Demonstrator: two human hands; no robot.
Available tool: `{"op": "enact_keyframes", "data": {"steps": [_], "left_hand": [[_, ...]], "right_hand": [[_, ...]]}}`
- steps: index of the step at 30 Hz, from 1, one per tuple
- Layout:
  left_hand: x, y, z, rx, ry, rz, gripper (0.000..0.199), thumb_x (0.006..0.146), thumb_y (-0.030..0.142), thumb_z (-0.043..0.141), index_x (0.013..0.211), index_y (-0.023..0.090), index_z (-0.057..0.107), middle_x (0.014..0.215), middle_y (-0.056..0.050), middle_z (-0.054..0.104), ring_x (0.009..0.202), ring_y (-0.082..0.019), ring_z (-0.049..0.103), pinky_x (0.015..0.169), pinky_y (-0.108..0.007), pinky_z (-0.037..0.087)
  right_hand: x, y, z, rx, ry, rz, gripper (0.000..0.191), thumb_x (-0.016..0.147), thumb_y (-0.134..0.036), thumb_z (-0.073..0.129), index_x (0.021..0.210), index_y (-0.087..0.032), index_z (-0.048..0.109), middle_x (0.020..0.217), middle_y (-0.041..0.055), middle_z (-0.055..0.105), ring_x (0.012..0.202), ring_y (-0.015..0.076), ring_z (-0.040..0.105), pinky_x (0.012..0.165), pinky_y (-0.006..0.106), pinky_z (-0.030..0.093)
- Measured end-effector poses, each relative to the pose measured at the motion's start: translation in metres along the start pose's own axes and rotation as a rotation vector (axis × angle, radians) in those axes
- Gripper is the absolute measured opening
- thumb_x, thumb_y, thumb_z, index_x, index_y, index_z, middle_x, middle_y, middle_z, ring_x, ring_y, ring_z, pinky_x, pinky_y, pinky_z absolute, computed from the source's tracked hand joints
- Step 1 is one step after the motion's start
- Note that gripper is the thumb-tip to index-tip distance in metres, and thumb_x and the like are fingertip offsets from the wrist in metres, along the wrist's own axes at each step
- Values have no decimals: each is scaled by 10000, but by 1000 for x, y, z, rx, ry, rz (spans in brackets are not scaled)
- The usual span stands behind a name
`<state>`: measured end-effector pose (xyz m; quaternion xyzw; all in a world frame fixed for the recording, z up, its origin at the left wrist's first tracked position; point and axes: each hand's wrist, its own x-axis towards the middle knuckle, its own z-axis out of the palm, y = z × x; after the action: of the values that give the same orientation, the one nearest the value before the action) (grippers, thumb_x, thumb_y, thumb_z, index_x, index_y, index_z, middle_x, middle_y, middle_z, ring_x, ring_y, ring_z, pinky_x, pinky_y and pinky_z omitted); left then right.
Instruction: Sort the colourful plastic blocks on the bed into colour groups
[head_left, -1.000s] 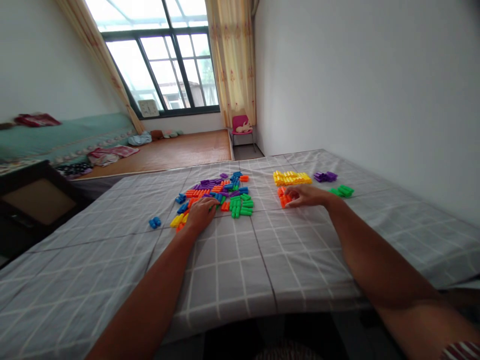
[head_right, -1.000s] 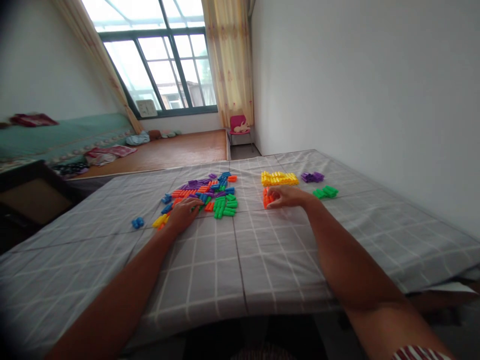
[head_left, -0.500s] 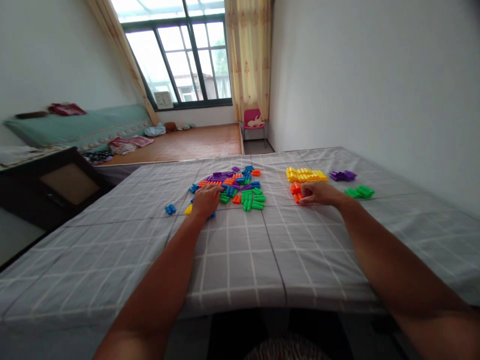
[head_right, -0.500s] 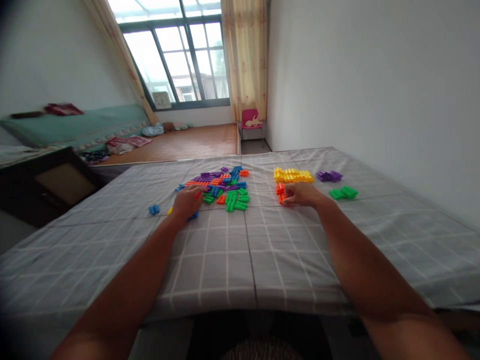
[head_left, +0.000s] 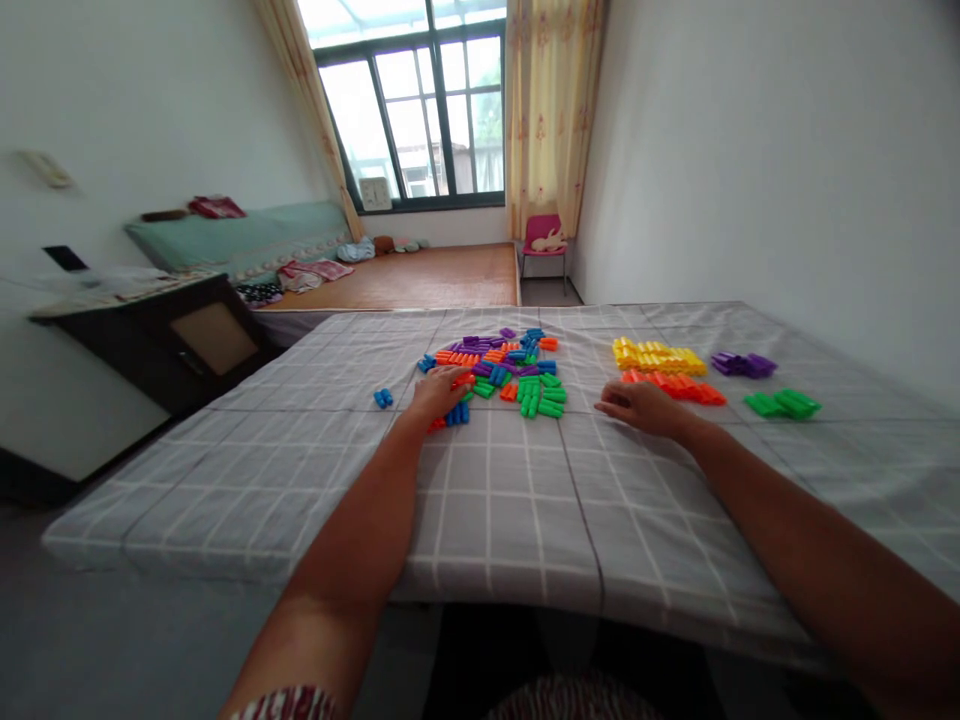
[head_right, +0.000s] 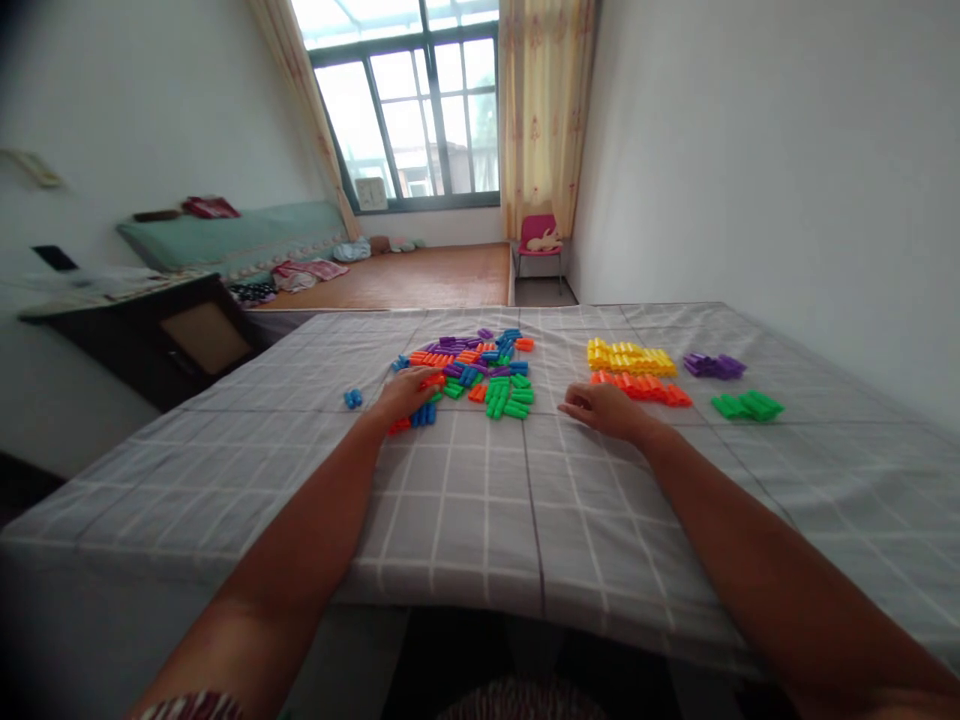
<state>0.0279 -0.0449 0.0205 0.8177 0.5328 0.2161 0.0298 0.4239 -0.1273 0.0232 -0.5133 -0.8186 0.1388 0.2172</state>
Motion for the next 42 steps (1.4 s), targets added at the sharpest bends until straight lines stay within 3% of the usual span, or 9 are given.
{"op": "enact_keyframes", "data": {"steps": [4, 9, 13, 22, 26, 29, 33, 37, 42], "left_hand": [[1, 9, 0, -132, -90, 166, 395, 768, 275, 626, 1158, 237, 676, 1193, -45, 676, 1132, -218, 594, 1016, -353, 443], [2, 11, -9, -264, -33, 77, 577, 686, 159, 665, 1259, 201, 608, 1284, -56, 626, 1185, -238, 566, 1043, -374, 429], [1, 23, -13, -327, -1, 126, 571, 692, 197, 707, 1253, 211, 606, 1269, -64, 621, 1171, -241, 571, 1025, -383, 449], [-10, 80, 0, -516, -98, 387, 664, 760, 230, 681, 1389, 264, 473, 1386, -63, 544, 1207, -252, 555, 975, -376, 496], [-15, 85, 1, -581, -170, 425, 706, 792, 178, 591, 1451, 302, 374, 1443, -53, 482, 1177, -224, 573, 864, -316, 551], [-12, 78, 2, -581, -133, 409, 667, 799, 197, 584, 1435, 281, 400, 1482, -92, 413, 1033, -186, 634, 816, -299, 567], [-2, 57, 3, -545, 11, 307, 495, 822, 215, 541, 1316, 230, 530, 1444, -117, 429, 880, -146, 653, 754, -309, 581], [3, 41, 2, -444, 93, 249, 352, 851, 240, 497, 1173, 218, 636, 1387, -96, 486, 995, -182, 629, 781, -316, 575], [7, 33, 0, -343, 145, 267, 311, 862, 276, 484, 1097, 232, 683, 1340, -63, 543, 1155, -219, 565, 924, -373, 526]], "right_hand": [[1, -5, 4, -1, 30, 13, 337, 851, -523, 490, 769, -209, 582, 633, 6, 572, 566, 136, 486, 558, 261, 364], [2, -8, 8, -40, 96, -1, 330, 869, -514, 479, 748, -215, 551, 624, 8, 555, 556, 136, 475, 555, 268, 362], [4, -15, 16, -12, 134, 22, 332, 862, -522, 491, 763, -214, 563, 636, 13, 578, 559, 140, 491, 555, 274, 380], [46, -80, 45, 430, 117, -25, 311, 838, -434, 587, 1070, -226, 580, 1038, 60, 666, 850, 184, 638, 756, 335, 516], [63, -88, 61, 642, 123, 26, 359, 786, -444, 642, 1029, -202, 536, 856, 26, 656, 785, 172, 643, 676, 296, 524], [60, -80, 51, 664, 114, 57, 348, 753, -427, 679, 979, -193, 555, 769, 0, 636, 695, 145, 620, 616, 264, 510], [36, -52, 4, 659, 189, 196, 306, 705, -378, 740, 880, -182, 584, 771, 9, 652, 667, 135, 624, 629, 273, 524], [-2, -8, -39, 653, 317, 385, 342, 680, -380, 769, 874, -176, 574, 769, 20, 649, 666, 145, 640, 625, 280, 531], [-48, 44, -48, 336, 300, 557, 360, 709, -424, 729, 907, -153, 600, 677, 23, 641, 599, 152, 616, 536, 251, 467]]}}
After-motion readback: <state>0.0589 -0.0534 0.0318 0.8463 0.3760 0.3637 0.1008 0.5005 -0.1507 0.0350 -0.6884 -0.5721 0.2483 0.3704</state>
